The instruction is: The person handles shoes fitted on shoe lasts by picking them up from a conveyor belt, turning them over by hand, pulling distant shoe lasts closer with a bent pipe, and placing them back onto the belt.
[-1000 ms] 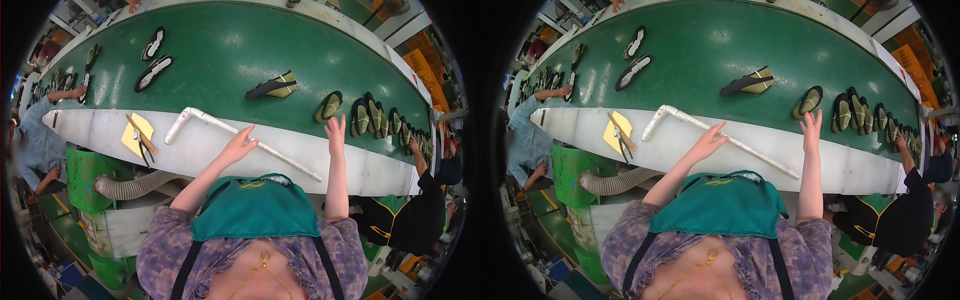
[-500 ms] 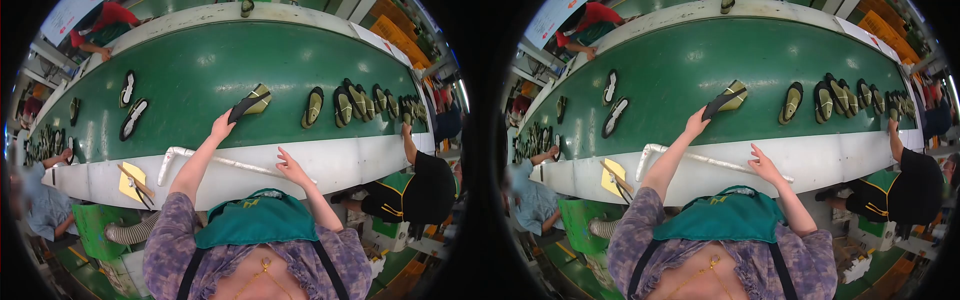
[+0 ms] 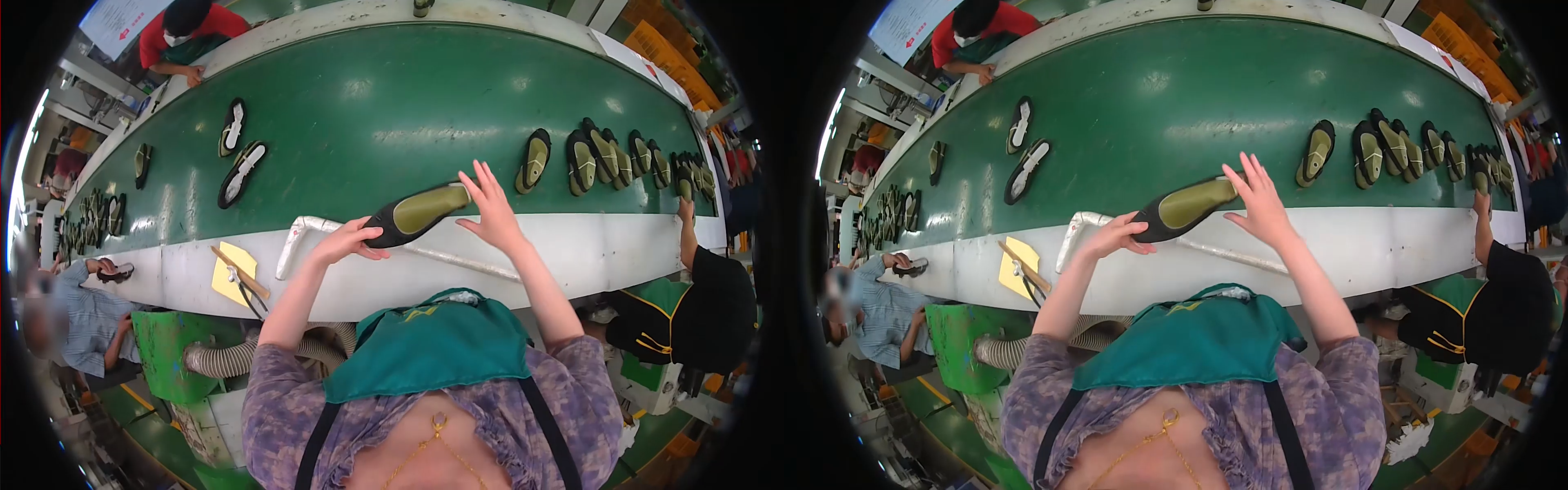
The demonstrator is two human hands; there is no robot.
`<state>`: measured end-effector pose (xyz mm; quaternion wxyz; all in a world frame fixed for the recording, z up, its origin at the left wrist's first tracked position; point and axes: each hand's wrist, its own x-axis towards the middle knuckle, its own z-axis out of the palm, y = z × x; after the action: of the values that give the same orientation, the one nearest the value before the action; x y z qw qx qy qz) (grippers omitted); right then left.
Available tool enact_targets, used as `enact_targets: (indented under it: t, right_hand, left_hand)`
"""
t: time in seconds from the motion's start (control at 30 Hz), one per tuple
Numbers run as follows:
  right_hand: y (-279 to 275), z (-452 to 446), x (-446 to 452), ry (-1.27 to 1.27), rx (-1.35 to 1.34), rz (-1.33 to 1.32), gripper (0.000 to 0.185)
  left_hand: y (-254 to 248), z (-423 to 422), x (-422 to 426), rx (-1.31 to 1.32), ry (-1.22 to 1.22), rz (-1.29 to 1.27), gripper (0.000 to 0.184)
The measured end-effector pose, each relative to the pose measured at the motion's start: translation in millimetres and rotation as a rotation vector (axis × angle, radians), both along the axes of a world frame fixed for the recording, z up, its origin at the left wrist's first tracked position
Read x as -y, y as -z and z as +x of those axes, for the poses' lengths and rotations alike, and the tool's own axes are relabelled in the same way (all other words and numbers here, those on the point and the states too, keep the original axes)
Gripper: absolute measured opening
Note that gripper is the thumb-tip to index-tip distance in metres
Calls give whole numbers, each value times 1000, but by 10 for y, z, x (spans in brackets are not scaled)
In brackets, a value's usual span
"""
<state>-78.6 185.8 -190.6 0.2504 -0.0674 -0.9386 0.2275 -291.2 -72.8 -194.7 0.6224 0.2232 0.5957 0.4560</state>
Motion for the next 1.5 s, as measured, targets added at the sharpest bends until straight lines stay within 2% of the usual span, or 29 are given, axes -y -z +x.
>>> enact_targets:
  t: [0.03, 0.13, 0.17, 0.27, 0.3, 0.4, 0.53, 0.63, 0.73, 0.87, 0.9, 1.03, 1.3, 1.4, 1.5]
  right_hand:
    - [-55, -26, -17, -44, -5, 30, 83]
    - [-67, -19, -70, -331, 250, -395, 66]
    - [-63, 7, 4, -320, 267, -483, 49]
    - [253, 121, 215, -219, 267, -702, 43]
    - [397, 151, 259, -219, 269, -800, 38]
    - [547, 206, 551, -68, 134, -1165, 35]
    - [557, 164, 783, 92, 25, -1328, 37]
    - [443, 202, 837, 82, 72, -1012, 42]
    - [179, 294, 964, 80, 172, -870, 46]
    - [102, 372, 1061, -81, 275, -865, 63]
    - [-33, 385, 1085, -156, 261, -932, 65]
    - [-71, 373, 1100, -265, 215, -905, 57]
    - [-71, 302, 1109, -311, 138, -865, 49]
    - [-58, 303, 1081, -295, 127, -854, 48]
    - [-48, 320, 1053, -276, 133, -855, 47]
  left_hand:
    - [-162, 50, 65, -7, 15, 7, 59]
    - [-374, 98, 252, 0, -27, -10, 61]
    - [-390, 93, 294, -49, 0, -6, 62]
    - [-59, -109, 414, 109, -100, -8, 75]
    - [163, -260, 441, 174, -22, 64, 90]
    - [77, 84, 306, 128, -394, 169, 93]
    - [466, 721, 51, 148, -437, 265, 84]
    - [468, 1058, -230, 296, -398, 346, 79]
    - [457, 1101, -312, 326, -498, 417, 73]
    - [482, 1051, -277, 269, -582, 303, 65]
    - [456, 1051, -270, 268, -609, 330, 64]
    - [429, 994, -197, 386, -648, 255, 71]
    - [427, 889, -115, 623, -613, 357, 67]
    - [359, 934, -158, 669, -687, 306, 62]
    - [378, 938, -155, 607, -653, 299, 63]
